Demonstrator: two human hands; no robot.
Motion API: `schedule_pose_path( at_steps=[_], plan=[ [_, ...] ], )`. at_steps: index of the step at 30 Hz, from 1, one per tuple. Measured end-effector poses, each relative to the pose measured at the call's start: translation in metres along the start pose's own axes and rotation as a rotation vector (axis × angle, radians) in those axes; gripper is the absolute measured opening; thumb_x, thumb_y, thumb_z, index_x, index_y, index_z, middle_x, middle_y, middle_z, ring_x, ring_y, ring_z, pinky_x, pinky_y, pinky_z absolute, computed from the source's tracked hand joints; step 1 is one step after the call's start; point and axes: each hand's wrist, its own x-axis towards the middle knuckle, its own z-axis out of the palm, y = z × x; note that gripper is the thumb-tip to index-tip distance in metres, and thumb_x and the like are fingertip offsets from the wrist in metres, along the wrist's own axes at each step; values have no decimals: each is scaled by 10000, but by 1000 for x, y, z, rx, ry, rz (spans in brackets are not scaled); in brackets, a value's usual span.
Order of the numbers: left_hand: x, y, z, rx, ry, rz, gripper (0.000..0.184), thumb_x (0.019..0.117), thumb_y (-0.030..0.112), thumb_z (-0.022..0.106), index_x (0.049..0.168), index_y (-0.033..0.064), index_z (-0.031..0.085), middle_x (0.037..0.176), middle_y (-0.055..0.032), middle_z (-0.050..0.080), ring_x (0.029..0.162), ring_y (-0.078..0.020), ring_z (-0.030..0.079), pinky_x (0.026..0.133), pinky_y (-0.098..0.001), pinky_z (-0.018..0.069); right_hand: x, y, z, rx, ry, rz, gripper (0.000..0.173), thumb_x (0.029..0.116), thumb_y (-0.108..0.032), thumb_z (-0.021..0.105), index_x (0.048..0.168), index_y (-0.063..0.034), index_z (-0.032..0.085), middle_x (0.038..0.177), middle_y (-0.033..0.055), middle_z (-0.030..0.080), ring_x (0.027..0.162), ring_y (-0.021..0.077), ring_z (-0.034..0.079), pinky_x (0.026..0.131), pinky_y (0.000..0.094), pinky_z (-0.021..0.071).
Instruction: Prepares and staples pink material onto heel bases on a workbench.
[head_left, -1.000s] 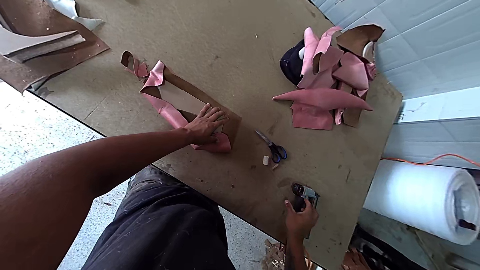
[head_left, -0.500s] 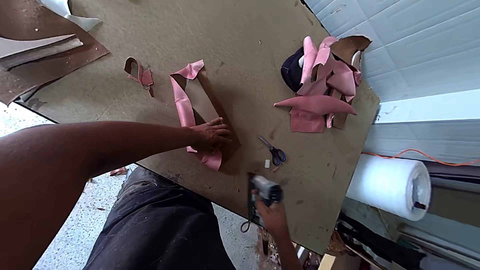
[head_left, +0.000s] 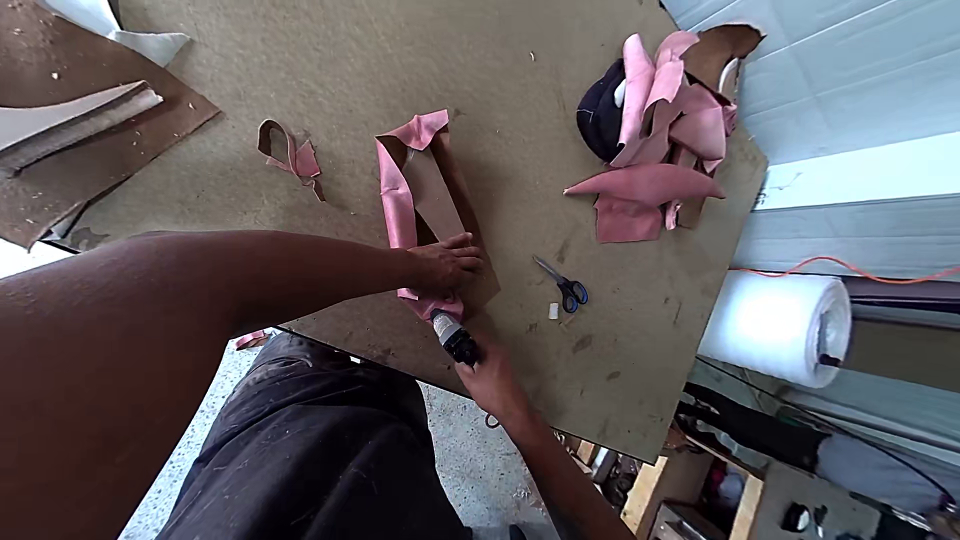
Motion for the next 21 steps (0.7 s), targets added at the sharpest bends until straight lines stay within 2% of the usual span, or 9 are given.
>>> schedule_pose_path(
  at_steps=[3,7,9,11,14,16,18,19,21],
  plan=[
    [4,-4,0,2,-15,15,635,906,484,736,1464,231,569,1579,1,462,1539,-256,295,1293,-564,65,-7,6,-5,31,23,29,347,872,-246,704,1218,-233,686,1015,-36,709,891,100,686,800,414,604],
    [4,-19,1,-51,-61,122,717,831,451,819,1465,222,573,1569,0,487,1525,-249,330,1289,-548,65,-32,48,-2,35,260,178,371,843,-188,720,1208,-135,673,946,37,719,817,174,697,748,474,599],
    [0,-24,-8,-109,-122,193,727,771,406,870,1418,182,624,1522,-12,542,1497,-234,383,1294,-522,63,-39,80,1,-25,387,292,425,852,-162,745,1260,-93,650,1098,118,701,900,270,708,783,548,598],
    [-8,-27,-18,-184,-168,261,607,782,358,866,1322,137,699,1418,-47,633,1438,-237,468,1297,-490,95,-40,113,8,-102,461,381,471,849,-136,750,1302,-65,639,1294,176,611,1035,345,679,828,573,593],
    [-23,-24,-29,-290,-141,291,413,822,319,848,1207,191,766,1322,-20,693,1389,-230,525,1287,-467,194,-38,142,25,-112,539,414,623,828,-163,767,1409,-48,574,1425,221,506,1203,389,599,935,580,557],
    [-35,-14,-42,-249,-26,205,290,864,317,795,1146,252,780,1292,37,701,1342,-207,552,1188,-446,386,-35,123,32,-24,628,358,650,838,-204,756,1444,-72,560,1463,217,497,1315,386,526,1040,588,492],
    [-40,0,-51,-154,91,8,175,901,353,741,1041,252,771,1152,40,683,1157,-195,585,980,-423,490,-27,81,34,176,664,300,533,898,-185,706,1401,-62,583,1410,185,547,1274,318,570,998,524,541],
    [-41,7,-55,-117,83,-128,217,904,406,729,1041,239,737,1098,24,652,1090,-203,592,932,-429,512,-17,60,37,312,634,282,478,936,-180,673,1391,-67,576,1358,147,593,1198,265,627,944,485,580],
    [-40,24,-56,-122,-51,-391,443,865,529,754,1152,200,678,1094,-33,675,1043,-252,664,863,-512,576,17,27,47,555,491,238,500,994,-224,641,1454,-93,494,1349,102,637,1143,227,679,933,473,601]
  ],
)
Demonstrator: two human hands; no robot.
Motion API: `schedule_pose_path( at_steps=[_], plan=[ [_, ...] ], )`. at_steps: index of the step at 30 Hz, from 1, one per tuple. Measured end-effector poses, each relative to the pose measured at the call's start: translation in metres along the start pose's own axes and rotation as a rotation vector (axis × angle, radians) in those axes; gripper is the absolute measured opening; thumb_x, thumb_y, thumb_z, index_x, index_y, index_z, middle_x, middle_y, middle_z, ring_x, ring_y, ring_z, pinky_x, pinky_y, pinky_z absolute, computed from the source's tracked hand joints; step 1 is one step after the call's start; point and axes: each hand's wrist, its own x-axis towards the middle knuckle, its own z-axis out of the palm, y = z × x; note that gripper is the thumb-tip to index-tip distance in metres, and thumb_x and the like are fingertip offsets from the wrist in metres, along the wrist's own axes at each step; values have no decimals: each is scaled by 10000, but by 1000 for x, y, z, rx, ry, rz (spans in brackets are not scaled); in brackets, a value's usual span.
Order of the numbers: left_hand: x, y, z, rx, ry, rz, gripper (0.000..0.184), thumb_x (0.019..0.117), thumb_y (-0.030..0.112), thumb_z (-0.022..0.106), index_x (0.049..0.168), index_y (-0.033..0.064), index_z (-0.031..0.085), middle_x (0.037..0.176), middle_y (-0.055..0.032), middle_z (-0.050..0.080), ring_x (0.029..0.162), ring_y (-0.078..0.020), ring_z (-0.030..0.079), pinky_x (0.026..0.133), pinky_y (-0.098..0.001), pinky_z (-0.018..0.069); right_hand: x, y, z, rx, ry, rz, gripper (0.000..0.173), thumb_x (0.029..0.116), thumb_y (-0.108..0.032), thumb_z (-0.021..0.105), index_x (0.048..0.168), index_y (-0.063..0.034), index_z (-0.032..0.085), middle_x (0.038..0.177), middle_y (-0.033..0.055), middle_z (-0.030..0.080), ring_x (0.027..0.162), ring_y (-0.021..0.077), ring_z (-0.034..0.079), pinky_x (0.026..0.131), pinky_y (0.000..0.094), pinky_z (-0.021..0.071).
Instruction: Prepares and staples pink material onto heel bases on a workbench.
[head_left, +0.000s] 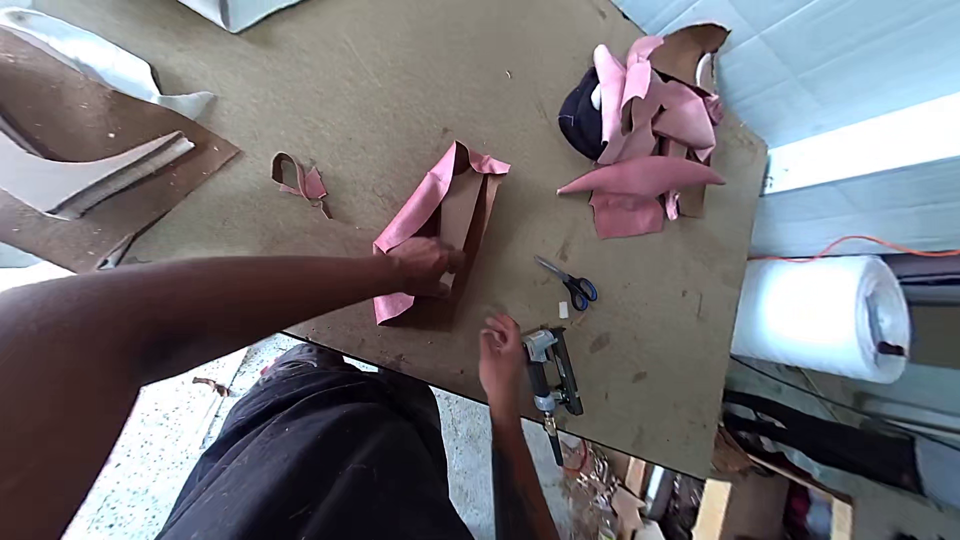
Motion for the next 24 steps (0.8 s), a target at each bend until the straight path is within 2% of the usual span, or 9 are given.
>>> schedule_pose_path(
  at_steps=[1,3,4,6,9,12,16,20,24],
  plan=[
    [-1,5,5,-12,-54,-106,543,831,562,778,1196,180,655,1117,-60,685,1028,-283,683,823,-556,582,12,-8,17,69,-70,27,555,1003,-278,654,1494,-107,458,1359,102,634,1092,232,699,897,473,616],
    [3,13,17,-8,-104,-253,652,784,569,809,1255,160,618,1197,-84,667,1045,-316,685,799,-582,583,43,-22,35,159,-152,54,516,1002,-347,669,1441,-123,517,1126,97,709,748,222,718,610,416,632],
    [6,14,20,-5,-99,-289,628,796,544,807,1246,149,620,1204,-90,667,1049,-321,686,796,-581,584,55,-30,35,186,-232,60,448,1000,-365,676,1360,-115,586,952,97,731,611,212,671,504,377,573],
    [9,17,20,-9,-118,-336,562,859,535,765,1227,130,636,1196,-102,677,1072,-327,686,828,-591,581,70,-36,27,148,-434,102,376,970,-451,695,1142,-116,696,725,85,668,481,177,550,435,328,460],
    [16,20,14,6,-149,-433,465,920,529,707,1198,158,666,1082,-120,714,1018,-353,705,808,-620,579,83,-12,19,71,-599,90,421,956,-559,661,1083,-160,703,637,27,542,469,121,443,461,299,405],
    [23,26,10,19,-124,-564,485,865,523,771,1180,167,676,1041,-138,722,981,-380,709,770,-635,574,95,-3,25,61,-627,-4,370,1022,-458,609,1011,-104,714,671,50,611,507,154,497,485,335,427],
    [26,44,10,38,-114,-601,514,833,467,820,1206,144,674,1040,-164,721,975,-404,703,790,-657,565,94,8,22,85,-665,-125,334,1049,-385,569,1007,-90,720,685,48,580,591,173,544,578,381,496],
    [36,44,15,103,-108,-644,511,817,465,806,1223,195,650,1030,-136,726,964,-386,712,767,-642,573,101,10,20,54,-594,-345,346,1026,-337,580,801,-100,694,653,26,593,616,169,591,636,415,527],
    [34,48,17,80,-116,-656,517,804,475,818,1222,217,657,1029,-128,726,960,-379,713,750,-643,574,98,-12,16,4,-610,-383,327,1029,-400,589,915,-145,759,739,19,673,667,167,639,665,441,560]
  ],
)
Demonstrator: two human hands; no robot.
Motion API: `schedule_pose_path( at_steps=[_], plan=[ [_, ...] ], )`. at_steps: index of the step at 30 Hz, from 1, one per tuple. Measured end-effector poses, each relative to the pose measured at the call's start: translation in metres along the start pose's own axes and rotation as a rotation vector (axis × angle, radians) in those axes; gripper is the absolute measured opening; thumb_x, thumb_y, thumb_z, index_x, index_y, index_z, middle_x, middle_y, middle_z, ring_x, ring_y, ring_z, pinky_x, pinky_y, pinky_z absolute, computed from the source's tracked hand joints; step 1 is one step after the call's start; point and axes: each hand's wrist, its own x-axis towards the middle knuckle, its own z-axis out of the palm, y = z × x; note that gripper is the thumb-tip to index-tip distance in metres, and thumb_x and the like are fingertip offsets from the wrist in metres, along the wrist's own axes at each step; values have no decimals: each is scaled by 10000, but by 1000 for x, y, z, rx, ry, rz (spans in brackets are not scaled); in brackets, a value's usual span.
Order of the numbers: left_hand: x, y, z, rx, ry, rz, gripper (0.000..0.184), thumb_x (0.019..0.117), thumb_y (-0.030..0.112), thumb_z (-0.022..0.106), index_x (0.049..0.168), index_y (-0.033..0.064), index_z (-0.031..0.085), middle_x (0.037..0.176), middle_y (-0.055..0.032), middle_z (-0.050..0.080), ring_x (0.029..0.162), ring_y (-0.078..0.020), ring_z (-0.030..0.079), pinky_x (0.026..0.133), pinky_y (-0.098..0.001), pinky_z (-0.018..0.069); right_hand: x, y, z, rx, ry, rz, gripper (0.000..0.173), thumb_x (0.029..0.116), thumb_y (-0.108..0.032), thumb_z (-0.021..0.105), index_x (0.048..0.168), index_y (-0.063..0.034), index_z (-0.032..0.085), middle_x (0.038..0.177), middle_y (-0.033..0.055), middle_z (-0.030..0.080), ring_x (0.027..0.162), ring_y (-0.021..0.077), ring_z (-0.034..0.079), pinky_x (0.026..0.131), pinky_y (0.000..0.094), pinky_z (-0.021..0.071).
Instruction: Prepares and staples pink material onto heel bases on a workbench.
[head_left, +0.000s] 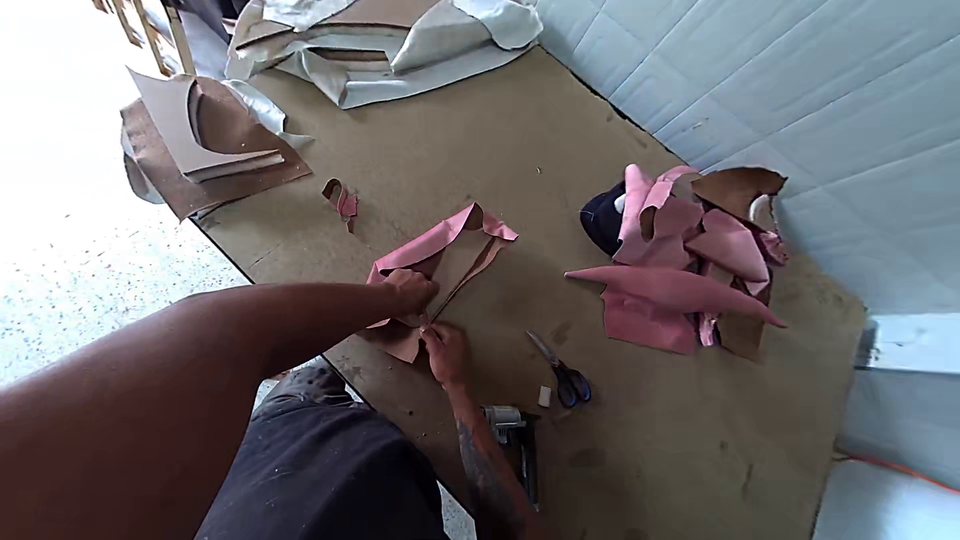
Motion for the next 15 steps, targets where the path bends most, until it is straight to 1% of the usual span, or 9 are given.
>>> schedule_pose_path(
  at_steps=[2,4,6,7,8,10,11,13,15],
  plan=[
    [2,-13,-1,-53,6,35,454,837,437,814,1201,202,677,1046,-126,727,981,-372,712,785,-649,574,11,-8,3,83,-36,19,344,1031,-410,592,911,-125,744,703,38,640,606,174,600,596,409,531],
    [6,-20,2,-99,-2,83,345,894,328,775,1185,167,686,1047,-139,721,995,-375,704,819,-636,565,19,-14,4,241,-102,95,361,1057,-378,570,947,-59,699,651,68,585,524,175,557,515,348,513],
    [11,-29,4,-118,-50,164,327,917,312,757,1190,149,678,1026,-135,722,973,-354,708,840,-612,566,21,-19,2,321,-174,188,356,1075,-359,541,1066,-37,694,696,96,633,519,181,585,496,327,529],
    [14,-33,0,-117,-94,204,334,913,308,763,1188,139,675,1014,-138,719,965,-348,706,844,-606,563,24,-21,-1,338,-218,226,354,1085,-345,526,1140,-34,687,750,111,675,530,179,612,494,314,538],
    [17,-35,-5,-110,-148,249,342,899,295,781,1175,123,675,1006,-143,712,960,-346,699,841,-601,558,26,-24,-5,332,-264,256,354,1093,-337,507,1169,-34,672,795,118,704,540,171,628,490,298,537],
    [23,-37,-9,-111,-224,331,350,828,222,827,1128,112,687,986,-136,700,942,-324,681,814,-576,545,27,-32,-15,236,-337,298,350,1090,-354,500,1183,-64,673,824,86,720,531,121,603,473,248,491],
    [24,-35,-12,-105,-241,326,364,800,245,846,1105,116,695,975,-131,697,936,-320,678,801,-572,542,31,-39,-19,173,-358,319,332,1083,-344,513,1183,-75,680,807,65,711,527,102,583,472,236,470],
    [22,-29,-13,-85,-242,265,478,758,414,878,1098,122,711,970,-136,709,939,-330,691,806,-600,547,49,-49,-20,29,-389,348,290,1074,-278,545,1142,-34,687,749,57,661,533,109,568,480,259,480],
    [13,-24,-9,-57,-213,202,641,722,532,864,1197,145,675,1003,-139,712,958,-341,700,820,-613,554,65,-49,-17,-141,-405,316,247,1032,-239,595,1025,-18,706,700,71,642,520,132,549,486,308,467]
  ],
)
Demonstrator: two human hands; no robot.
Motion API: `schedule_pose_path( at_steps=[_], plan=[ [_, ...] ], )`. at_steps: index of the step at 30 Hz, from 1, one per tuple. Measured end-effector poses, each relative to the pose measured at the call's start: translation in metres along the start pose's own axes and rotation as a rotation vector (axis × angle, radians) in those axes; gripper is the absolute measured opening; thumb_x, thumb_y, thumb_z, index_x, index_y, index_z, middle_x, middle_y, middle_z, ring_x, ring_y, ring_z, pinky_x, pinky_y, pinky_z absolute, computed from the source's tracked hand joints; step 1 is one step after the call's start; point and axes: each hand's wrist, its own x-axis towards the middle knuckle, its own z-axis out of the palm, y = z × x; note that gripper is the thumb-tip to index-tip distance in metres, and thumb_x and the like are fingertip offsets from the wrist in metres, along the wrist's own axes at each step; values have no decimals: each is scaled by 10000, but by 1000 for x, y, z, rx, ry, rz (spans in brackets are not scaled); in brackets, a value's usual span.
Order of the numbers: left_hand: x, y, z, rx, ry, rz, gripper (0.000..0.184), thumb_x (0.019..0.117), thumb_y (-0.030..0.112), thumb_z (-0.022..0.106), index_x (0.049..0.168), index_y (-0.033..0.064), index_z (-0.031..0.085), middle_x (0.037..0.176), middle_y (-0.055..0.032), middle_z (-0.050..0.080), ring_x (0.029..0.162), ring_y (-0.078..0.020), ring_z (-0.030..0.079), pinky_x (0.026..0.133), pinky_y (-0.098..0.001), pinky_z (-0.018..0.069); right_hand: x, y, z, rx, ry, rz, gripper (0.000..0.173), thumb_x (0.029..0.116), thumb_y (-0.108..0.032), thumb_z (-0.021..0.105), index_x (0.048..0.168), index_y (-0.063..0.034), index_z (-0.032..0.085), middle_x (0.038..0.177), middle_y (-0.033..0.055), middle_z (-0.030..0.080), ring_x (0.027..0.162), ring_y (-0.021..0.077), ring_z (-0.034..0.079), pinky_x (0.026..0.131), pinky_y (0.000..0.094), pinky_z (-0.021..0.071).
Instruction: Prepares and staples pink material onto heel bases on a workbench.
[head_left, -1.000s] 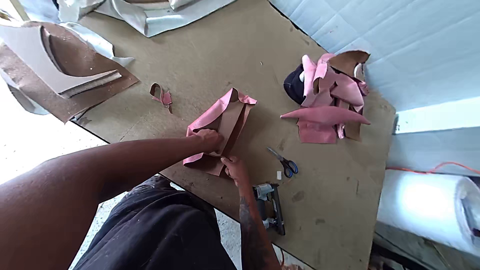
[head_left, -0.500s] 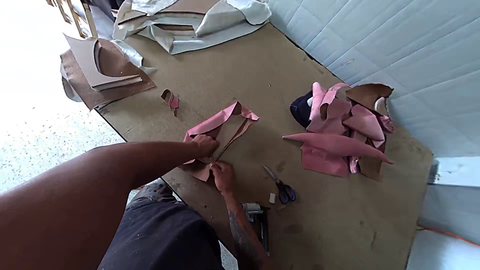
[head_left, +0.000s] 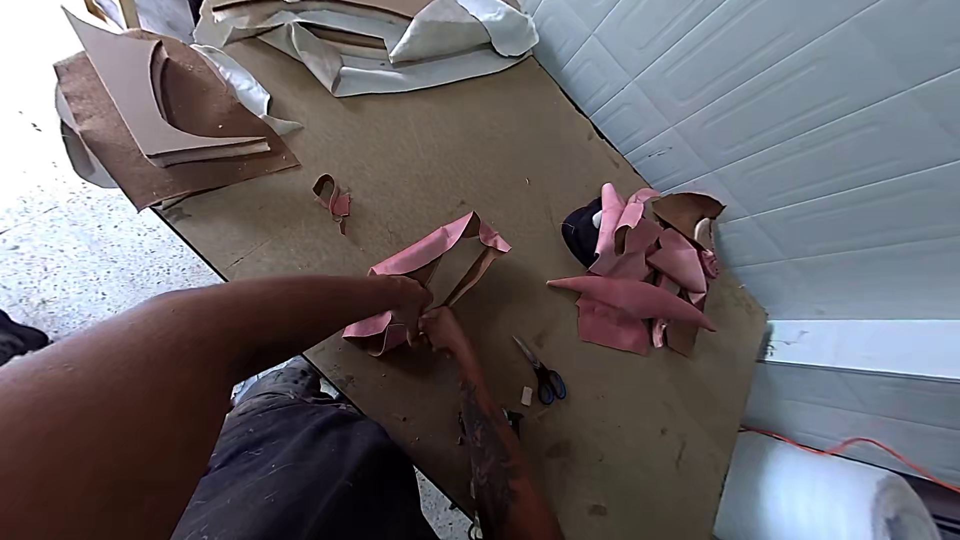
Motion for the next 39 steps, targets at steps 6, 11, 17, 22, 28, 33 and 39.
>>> schedule_pose_path(
  at_steps=[6,11,17,22,28,33,39],
  plan=[
    [-2,3,28,-40,242,-47,542,779,458,807,1193,153,632,985,-113,712,929,-340,712,761,-582,587,13,3,-7,42,87,-33,208,940,-245,688,878,-48,714,678,57,639,556,154,568,542,372,494],
    [-1,-8,26,-81,241,-2,423,894,429,765,1197,161,641,1002,-121,711,958,-356,712,781,-595,595,-43,46,42,612,457,-320,316,1014,-312,642,1266,-128,693,845,102,684,608,182,610,537,347,549],
    [8,-18,29,-76,239,125,389,935,435,731,1151,119,663,983,-109,713,943,-316,716,827,-538,597,-187,186,67,248,1212,55,528,900,-285,784,1329,-19,628,1223,149,676,1084,236,678,917,430,595],
    [3,-22,23,-83,203,174,352,976,403,688,1164,106,687,1033,-114,724,997,-317,712,881,-542,581,-193,234,85,-154,1063,163,853,723,-527,871,1417,-107,607,1404,198,535,1214,335,577,986,530,534],
    [4,-28,25,-86,214,167,335,982,399,674,1088,83,709,1017,-118,720,984,-318,710,862,-541,583,-179,214,100,-257,910,176,913,704,-308,908,1485,-54,508,1503,222,466,1362,358,498,1065,541,505],
    [2,-27,29,-79,241,217,227,976,295,684,1016,73,706,991,-112,710,952,-310,707,831,-528,587,-167,165,81,-38,882,314,782,775,-166,790,1475,-23,470,1302,190,630,1168,301,635,982,531,541],
    [3,-29,29,-82,237,237,212,956,274,699,976,63,702,957,-114,700,918,-308,706,793,-525,592,-148,43,62,15,738,72,220,881,-226,692,1079,-146,744,853,-19,740,665,120,679,621,387,597]
  ],
)
